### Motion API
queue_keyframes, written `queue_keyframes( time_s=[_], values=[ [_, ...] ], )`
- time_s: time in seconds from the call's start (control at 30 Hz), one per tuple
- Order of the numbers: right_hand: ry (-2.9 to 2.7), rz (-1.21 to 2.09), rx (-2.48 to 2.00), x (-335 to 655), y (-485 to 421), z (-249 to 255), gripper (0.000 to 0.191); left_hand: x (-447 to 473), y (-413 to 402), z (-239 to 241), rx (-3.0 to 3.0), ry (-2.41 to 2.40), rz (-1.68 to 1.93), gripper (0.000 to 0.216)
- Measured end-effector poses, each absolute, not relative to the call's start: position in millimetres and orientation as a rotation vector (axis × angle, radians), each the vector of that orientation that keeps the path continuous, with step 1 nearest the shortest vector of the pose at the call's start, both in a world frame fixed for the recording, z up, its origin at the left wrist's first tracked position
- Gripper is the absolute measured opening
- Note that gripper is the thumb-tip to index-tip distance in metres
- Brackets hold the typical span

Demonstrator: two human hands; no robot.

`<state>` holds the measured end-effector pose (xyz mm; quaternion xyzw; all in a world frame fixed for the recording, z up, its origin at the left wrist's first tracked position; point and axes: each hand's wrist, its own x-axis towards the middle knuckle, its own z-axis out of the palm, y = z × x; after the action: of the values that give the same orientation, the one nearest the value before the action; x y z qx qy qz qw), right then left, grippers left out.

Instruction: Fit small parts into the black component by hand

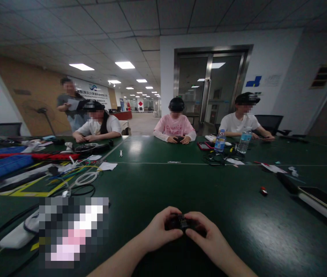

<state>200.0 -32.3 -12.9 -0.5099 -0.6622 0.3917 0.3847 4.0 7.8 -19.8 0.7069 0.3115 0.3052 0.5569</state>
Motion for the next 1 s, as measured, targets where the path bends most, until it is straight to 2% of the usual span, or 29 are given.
queue_keyframes(
  time_s=[0.13,0.5,1.0],
  values=[
    [-1.607,1.061,-1.301,201.2,-30.6,-15.6,0.044,4.9,8.2,-20.4,1.629,0.713,0.753,0.043],
    [-1.586,1.129,-1.29,203.1,-29.0,-19.9,0.041,1.0,6.8,-17.7,1.655,0.707,0.706,0.047],
    [-1.668,1.021,-1.332,197.9,-32.8,-21.8,0.04,4.9,6.5,-15.4,1.698,0.753,0.753,0.02]
  ],
)
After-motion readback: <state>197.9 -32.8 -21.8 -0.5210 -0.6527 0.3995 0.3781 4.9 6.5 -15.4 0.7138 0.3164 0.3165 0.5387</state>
